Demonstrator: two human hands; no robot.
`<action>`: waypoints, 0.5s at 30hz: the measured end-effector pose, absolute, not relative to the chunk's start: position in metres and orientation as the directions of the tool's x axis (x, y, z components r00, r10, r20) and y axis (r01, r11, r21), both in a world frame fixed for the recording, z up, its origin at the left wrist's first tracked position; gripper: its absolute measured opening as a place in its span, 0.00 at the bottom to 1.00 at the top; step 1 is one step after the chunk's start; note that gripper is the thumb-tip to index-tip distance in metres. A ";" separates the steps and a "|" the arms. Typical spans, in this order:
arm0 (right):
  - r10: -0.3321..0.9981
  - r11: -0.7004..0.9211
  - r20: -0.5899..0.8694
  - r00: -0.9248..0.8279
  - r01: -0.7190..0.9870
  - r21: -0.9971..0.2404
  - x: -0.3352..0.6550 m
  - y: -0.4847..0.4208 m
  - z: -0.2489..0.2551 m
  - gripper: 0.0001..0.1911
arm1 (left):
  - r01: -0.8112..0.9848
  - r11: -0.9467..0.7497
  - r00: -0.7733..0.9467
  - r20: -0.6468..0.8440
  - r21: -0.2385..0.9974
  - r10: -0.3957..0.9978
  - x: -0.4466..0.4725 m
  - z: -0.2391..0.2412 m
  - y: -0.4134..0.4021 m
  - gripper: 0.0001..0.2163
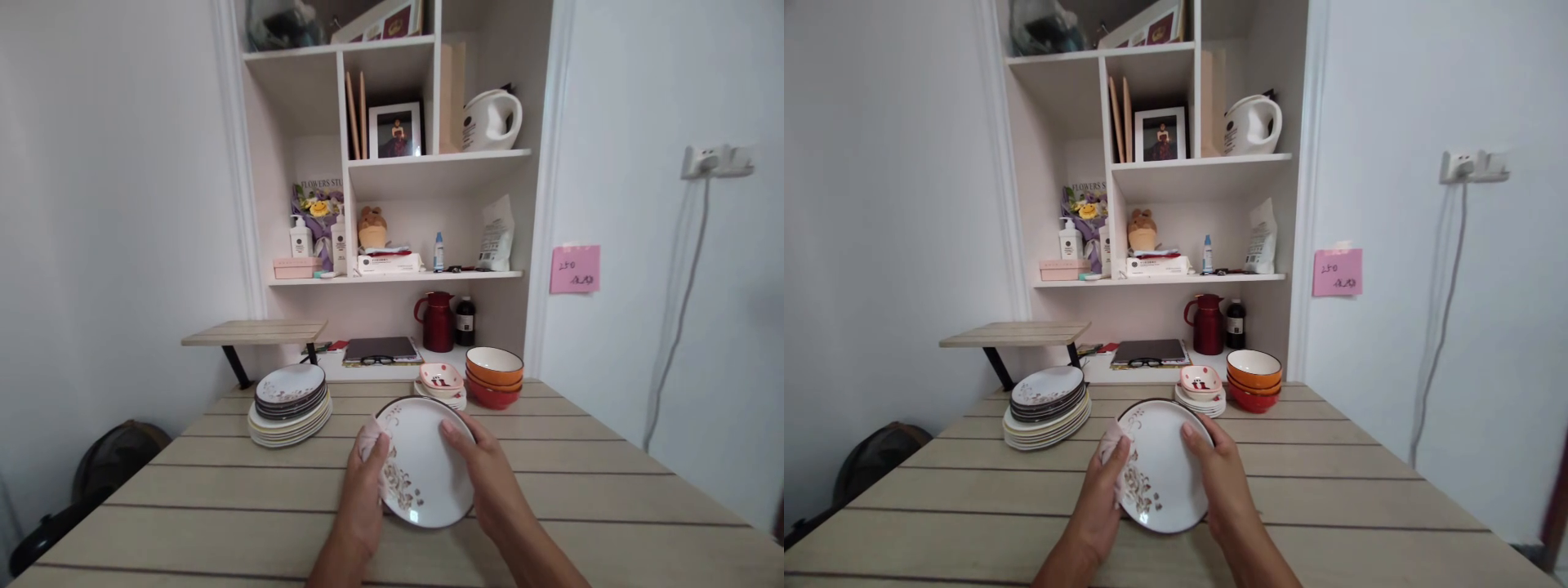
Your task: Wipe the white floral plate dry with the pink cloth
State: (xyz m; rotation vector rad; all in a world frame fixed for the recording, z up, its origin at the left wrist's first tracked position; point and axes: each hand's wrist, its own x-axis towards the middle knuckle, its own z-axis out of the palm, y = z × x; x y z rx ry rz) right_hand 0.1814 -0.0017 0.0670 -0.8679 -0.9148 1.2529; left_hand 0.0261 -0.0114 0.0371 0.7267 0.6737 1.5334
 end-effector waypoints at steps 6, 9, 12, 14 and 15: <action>0.985 0.159 0.117 0.130 -0.389 -0.907 0.177 -0.003 0.063 0.29 | -0.705 -0.016 0.001 0.024 0.709 1.000 0.031 0.037 -0.013 0.28; 0.983 0.156 0.096 0.159 -0.426 -0.891 0.176 -0.002 0.062 0.29 | -0.724 -0.011 -0.008 0.008 0.689 1.000 0.034 0.036 -0.014 0.27; 0.981 0.145 0.066 0.183 -0.462 -0.875 0.175 -0.001 0.059 0.31 | -0.746 -0.011 -0.007 0.009 0.666 1.000 0.036 0.034 -0.013 0.27; 0.978 0.139 0.043 0.203 -0.485 -0.863 0.172 -0.001 0.056 0.34 | -0.759 -0.004 0.003 0.010 0.651 1.000 0.037 0.031 -0.011 0.26; 0.976 0.136 0.030 0.214 -0.501 -0.855 0.171 -0.001 0.055 0.36 | -0.764 0.000 0.008 0.010 0.645 1.000 0.037 0.030 -0.010 0.26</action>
